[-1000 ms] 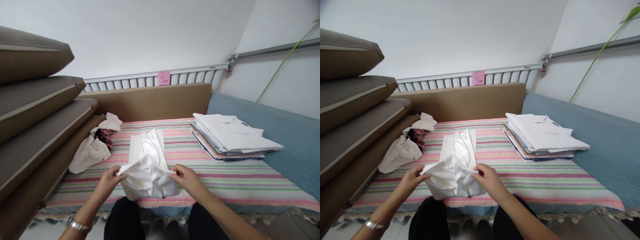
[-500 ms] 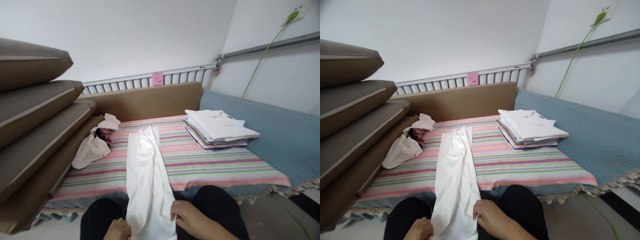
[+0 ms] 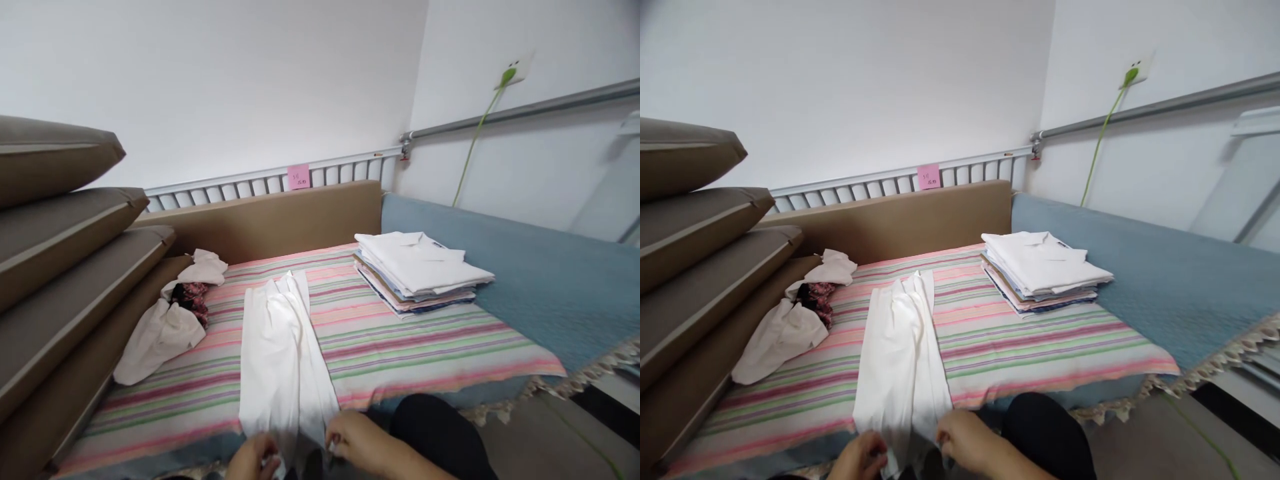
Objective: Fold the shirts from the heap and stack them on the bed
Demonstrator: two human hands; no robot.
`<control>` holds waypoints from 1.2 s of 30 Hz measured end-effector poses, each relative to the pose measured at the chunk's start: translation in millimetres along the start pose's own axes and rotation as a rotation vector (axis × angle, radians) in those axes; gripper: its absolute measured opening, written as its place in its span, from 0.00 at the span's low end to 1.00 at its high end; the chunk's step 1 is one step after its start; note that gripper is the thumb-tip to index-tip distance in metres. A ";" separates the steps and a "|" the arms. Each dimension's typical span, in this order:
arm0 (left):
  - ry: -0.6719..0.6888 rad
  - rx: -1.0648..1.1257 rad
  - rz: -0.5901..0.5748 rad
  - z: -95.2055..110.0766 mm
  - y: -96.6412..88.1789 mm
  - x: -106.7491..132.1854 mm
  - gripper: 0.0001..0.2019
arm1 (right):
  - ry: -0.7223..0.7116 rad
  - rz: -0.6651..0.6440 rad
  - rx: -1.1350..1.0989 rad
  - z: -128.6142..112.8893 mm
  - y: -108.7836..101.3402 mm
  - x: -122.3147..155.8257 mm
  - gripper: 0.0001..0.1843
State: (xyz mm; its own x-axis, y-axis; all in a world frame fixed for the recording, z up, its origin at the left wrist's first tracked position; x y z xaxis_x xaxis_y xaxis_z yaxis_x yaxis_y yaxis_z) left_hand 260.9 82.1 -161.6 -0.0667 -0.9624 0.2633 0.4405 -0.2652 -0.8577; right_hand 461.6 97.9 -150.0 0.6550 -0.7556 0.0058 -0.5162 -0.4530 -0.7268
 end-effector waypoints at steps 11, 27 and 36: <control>0.108 -0.016 0.564 57.7 -99.4 -124.6 0.26 | 0.222 0.566 -0.522 86.4 -133.9 -113.6 0.09; -0.037 -0.031 0.211 58.0 -35.9 -213.7 0.31 | 0.459 0.666 -0.201 179.5 -218.2 -298.1 0.12; -0.095 -0.072 0.139 50.0 -20.2 -224.3 0.34 | 0.491 0.548 0.060 176.0 -211.1 -332.8 0.06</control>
State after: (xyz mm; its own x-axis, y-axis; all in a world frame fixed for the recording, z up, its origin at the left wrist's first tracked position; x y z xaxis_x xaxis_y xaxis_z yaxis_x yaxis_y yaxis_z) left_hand 311.7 306.2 -181.2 0.0766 -0.9811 0.1777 0.3741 -0.1369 -0.9172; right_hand 449.7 528.3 -119.3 -0.0176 -0.9972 -0.0726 -0.6581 0.0662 -0.7500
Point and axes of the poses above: each hand's wrist, its own x-axis away from the middle knuckle, its own y-axis out of the palm, z = x × y, the point moved 10 cm from there along -x, towards the middle knuckle, and after that the axes turned 14 degrees about -y, right-handed, at the moved point
